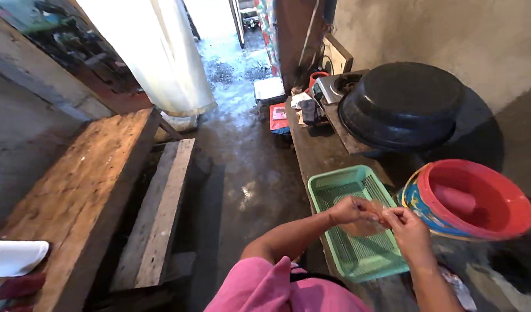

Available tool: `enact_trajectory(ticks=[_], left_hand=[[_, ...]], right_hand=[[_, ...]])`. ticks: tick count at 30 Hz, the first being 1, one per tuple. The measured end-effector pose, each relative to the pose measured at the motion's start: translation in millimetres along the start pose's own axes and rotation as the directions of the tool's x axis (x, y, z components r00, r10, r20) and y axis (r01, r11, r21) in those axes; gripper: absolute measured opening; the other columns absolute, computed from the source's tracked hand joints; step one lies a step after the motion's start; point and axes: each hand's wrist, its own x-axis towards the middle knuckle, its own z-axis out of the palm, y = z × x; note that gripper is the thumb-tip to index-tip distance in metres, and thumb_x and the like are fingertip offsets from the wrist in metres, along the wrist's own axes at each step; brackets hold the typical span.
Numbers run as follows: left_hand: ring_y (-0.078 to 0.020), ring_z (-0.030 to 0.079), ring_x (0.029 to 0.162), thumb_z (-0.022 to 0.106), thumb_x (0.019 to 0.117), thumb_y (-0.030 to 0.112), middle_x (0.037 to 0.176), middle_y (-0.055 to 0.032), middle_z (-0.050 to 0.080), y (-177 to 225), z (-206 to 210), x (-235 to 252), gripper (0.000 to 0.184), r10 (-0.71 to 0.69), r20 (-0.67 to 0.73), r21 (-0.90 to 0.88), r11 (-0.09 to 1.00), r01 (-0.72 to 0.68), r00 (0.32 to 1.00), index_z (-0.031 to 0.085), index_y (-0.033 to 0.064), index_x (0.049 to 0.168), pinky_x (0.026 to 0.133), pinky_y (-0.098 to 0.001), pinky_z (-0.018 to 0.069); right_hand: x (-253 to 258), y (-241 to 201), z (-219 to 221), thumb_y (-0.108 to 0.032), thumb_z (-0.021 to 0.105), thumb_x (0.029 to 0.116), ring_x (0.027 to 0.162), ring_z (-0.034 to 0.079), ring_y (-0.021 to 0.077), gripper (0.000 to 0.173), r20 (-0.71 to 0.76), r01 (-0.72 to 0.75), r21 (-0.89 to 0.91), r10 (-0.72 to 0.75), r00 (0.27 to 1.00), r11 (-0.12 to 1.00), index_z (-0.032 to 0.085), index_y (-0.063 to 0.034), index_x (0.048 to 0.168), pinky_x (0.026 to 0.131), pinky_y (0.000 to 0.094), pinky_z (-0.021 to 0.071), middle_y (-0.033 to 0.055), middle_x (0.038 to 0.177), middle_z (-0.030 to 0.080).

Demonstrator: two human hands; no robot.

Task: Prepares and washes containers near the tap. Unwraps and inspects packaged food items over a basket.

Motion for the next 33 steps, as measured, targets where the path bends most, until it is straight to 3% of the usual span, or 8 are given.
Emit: enact_trajectory(ticks=[4,8,13,20,24,27,29,33], left_hand=[[-0.0141,0.064,0.089,0.073,0.0902,0.000,0.097,-0.0137,0.068,0.9,-0.8,5.7,0.021,-0.229,0.003,-0.114,0.967,0.228,0.973,0.066,-0.0088,0.108,0.086,-0.0328,0.0550],[-0.0132,0.068,0.078,0.072,0.0885,0.001,0.087,-0.0075,0.070,-26.3,8.8,12.7,0.018,-0.220,-0.087,-0.369,0.913,0.174,0.972,0.065,-0.0034,0.105,0.076,-0.0336,0.0594],[-0.0109,0.065,0.068,0.066,0.0933,0.001,0.079,-0.0026,0.068,4.4,13.8,14.4,0.004,-0.256,-0.140,-0.530,0.835,0.146,0.957,0.064,0.0037,0.096,0.066,-0.0303,0.0585],[-0.0125,0.070,0.080,0.064,0.0977,0.014,0.089,-0.0032,0.072,29.2,11.3,23.8,0.013,-0.158,-0.113,-0.660,0.750,0.044,0.981,0.065,0.0060,0.108,0.076,-0.0328,0.0607],[-0.0240,0.069,0.113,0.078,0.0730,0.072,0.125,-0.0115,0.070,-2.6,7.5,15.7,0.091,0.016,0.137,-0.713,0.696,0.087,0.990,0.056,0.0088,0.135,0.096,-0.0425,0.0578],[-0.0320,0.067,0.118,0.081,0.0851,0.035,0.130,-0.0200,0.067,-14.0,15.7,8.1,0.061,-0.045,0.142,-0.793,0.593,0.141,0.989,0.059,0.0047,0.133,0.100,-0.0465,0.0560],[-0.0301,0.069,0.110,0.060,0.0955,0.005,0.124,-0.0203,0.068,-9.6,17.9,7.9,0.037,-0.228,0.058,-0.781,0.596,0.187,0.972,0.058,0.0021,0.132,0.095,-0.0450,0.0579],[-0.0208,0.070,0.094,0.052,0.1009,0.000,0.110,-0.0115,0.070,14.5,13.6,13.5,0.030,-0.404,0.000,-0.743,0.612,0.270,0.915,0.057,0.0046,0.130,0.085,-0.0394,0.0596]], right_hand=[[1.5,1.9,-8.6,-0.014,0.052,0.1061,0.095,0.068,0.0209,0.031,-0.021,-0.060,0.166,0.064,0.998,0.984,0.058,0.0091,0.126,0.085,0.0405,0.0593,0.0190,0.111,0.065],[-0.7,36.4,-20.5,-0.026,0.050,0.1078,0.100,0.069,0.0203,0.035,-0.050,-0.134,0.320,0.158,0.986,0.938,0.058,0.0005,0.129,0.085,0.0405,0.0595,0.0131,0.116,0.067],[-20.0,82.1,-24.1,-0.027,0.082,0.0800,0.132,0.053,0.0226,0.083,0.276,-0.233,0.303,0.148,0.949,0.924,0.044,-0.0100,0.152,0.105,0.0431,0.0498,0.0102,0.149,0.051],[-28.9,71.1,-11.8,-0.003,0.067,0.0933,0.086,0.067,0.0098,0.018,0.116,-0.077,0.357,0.037,0.993,0.931,0.064,-0.0001,0.111,0.082,0.0315,0.0586,0.0052,0.096,0.068],[-35.5,58.7,-7.6,-0.009,0.063,0.0982,0.081,0.065,0.0105,0.013,0.084,-0.122,0.410,0.096,0.992,0.904,0.061,-0.0017,0.109,0.076,0.0320,0.0584,0.0041,0.090,0.066],[-40.4,50.7,-2.7,-0.011,0.063,0.1006,0.083,0.066,0.0138,0.014,0.050,-0.197,0.364,0.193,0.980,0.910,0.062,-0.0007,0.110,0.079,0.0347,0.0581,0.0075,0.092,0.066],[-45.0,46.4,-2.8,-0.014,0.062,0.1018,0.086,0.066,0.0151,0.017,0.076,-0.213,0.334,0.199,0.977,0.918,0.062,-0.0011,0.113,0.081,0.0356,0.0583,0.0087,0.096,0.067],[-55.1,37.2,-8.0,-0.019,0.059,0.1041,0.098,0.069,0.0209,0.035,0.218,-0.292,0.179,0.252,0.943,0.939,0.055,0.0032,0.131,0.089,0.0405,0.0587,0.0168,0.110,0.067]])
